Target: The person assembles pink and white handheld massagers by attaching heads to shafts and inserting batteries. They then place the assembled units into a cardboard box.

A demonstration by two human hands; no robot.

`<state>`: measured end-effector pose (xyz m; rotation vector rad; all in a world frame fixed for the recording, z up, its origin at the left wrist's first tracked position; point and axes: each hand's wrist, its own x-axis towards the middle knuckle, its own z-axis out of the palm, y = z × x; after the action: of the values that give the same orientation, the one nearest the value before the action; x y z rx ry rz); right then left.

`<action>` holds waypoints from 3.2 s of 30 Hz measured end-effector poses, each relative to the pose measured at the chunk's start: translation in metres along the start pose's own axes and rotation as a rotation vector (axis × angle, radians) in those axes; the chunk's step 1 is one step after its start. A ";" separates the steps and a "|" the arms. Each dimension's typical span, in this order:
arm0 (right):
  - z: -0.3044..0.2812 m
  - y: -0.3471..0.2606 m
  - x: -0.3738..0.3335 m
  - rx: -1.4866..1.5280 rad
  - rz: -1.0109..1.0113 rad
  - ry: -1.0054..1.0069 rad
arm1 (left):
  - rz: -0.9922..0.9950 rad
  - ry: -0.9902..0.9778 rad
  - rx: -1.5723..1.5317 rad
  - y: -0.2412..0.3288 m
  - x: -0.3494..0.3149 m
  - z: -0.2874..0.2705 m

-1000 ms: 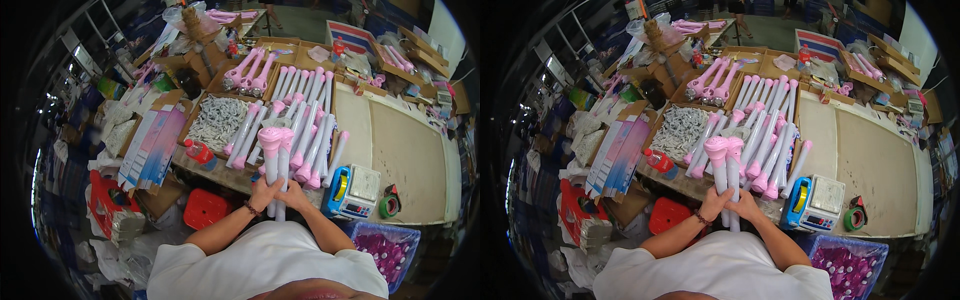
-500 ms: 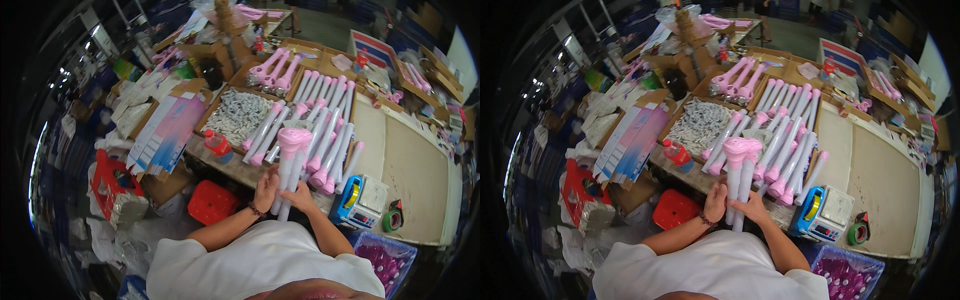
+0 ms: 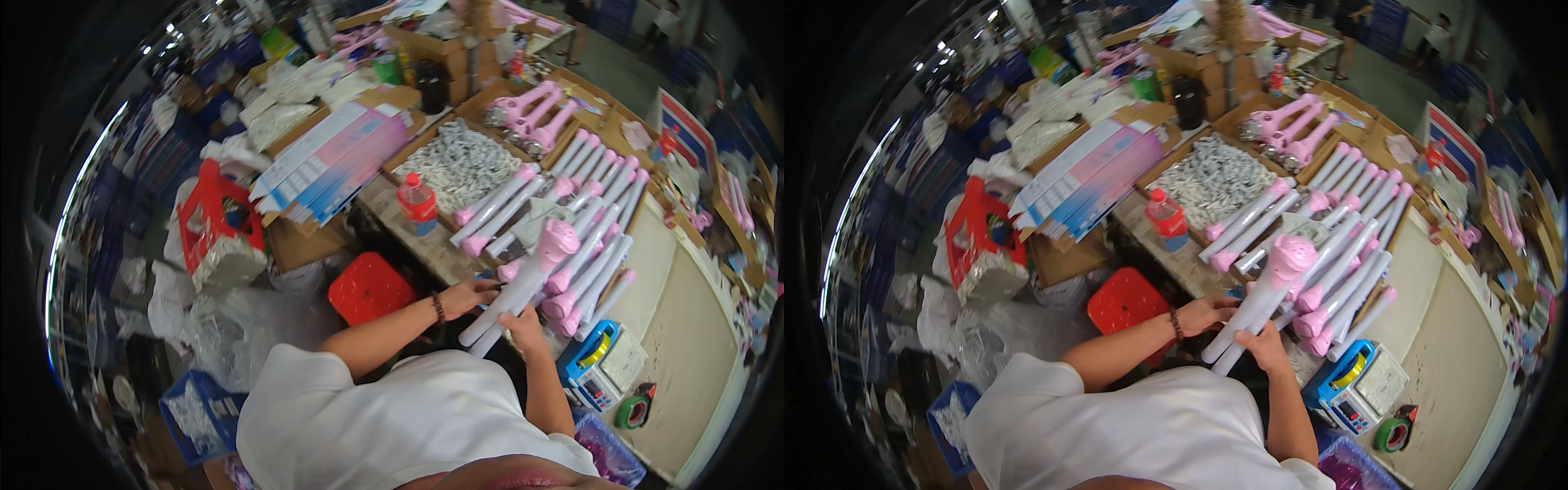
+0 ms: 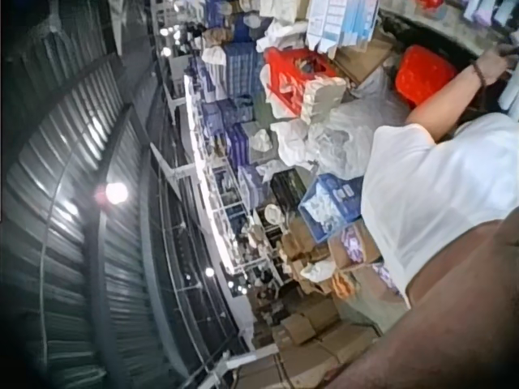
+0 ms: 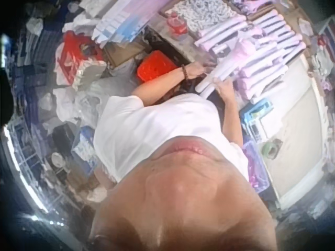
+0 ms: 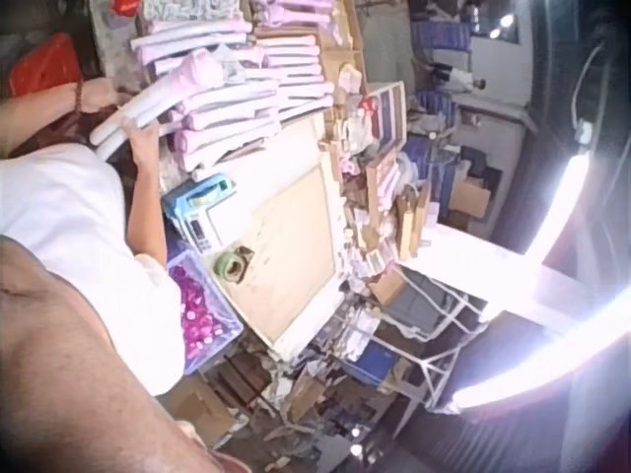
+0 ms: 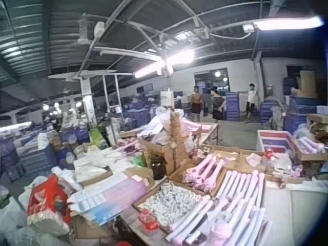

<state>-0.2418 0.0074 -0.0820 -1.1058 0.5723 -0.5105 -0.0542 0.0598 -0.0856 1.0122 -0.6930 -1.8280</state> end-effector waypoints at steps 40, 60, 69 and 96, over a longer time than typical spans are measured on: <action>0.022 0.005 0.008 0.177 -0.144 0.599 | 0.176 1.230 -0.187 -0.023 -0.040 -0.300; 0.087 -0.001 0.082 0.102 -0.187 0.839 | 0.252 1.244 0.122 0.065 0.010 -0.374; 0.087 -0.019 0.111 -0.068 -0.204 0.621 | 1.012 0.547 0.487 0.147 -0.058 -0.179; 0.051 -0.031 0.016 -0.075 -0.362 0.615 | 1.681 -0.534 0.365 0.242 -0.083 0.100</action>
<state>-0.1991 0.0205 -0.0388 -1.1255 0.9343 -1.1729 -0.0123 0.0349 0.1844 -0.1134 -1.5573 -0.4006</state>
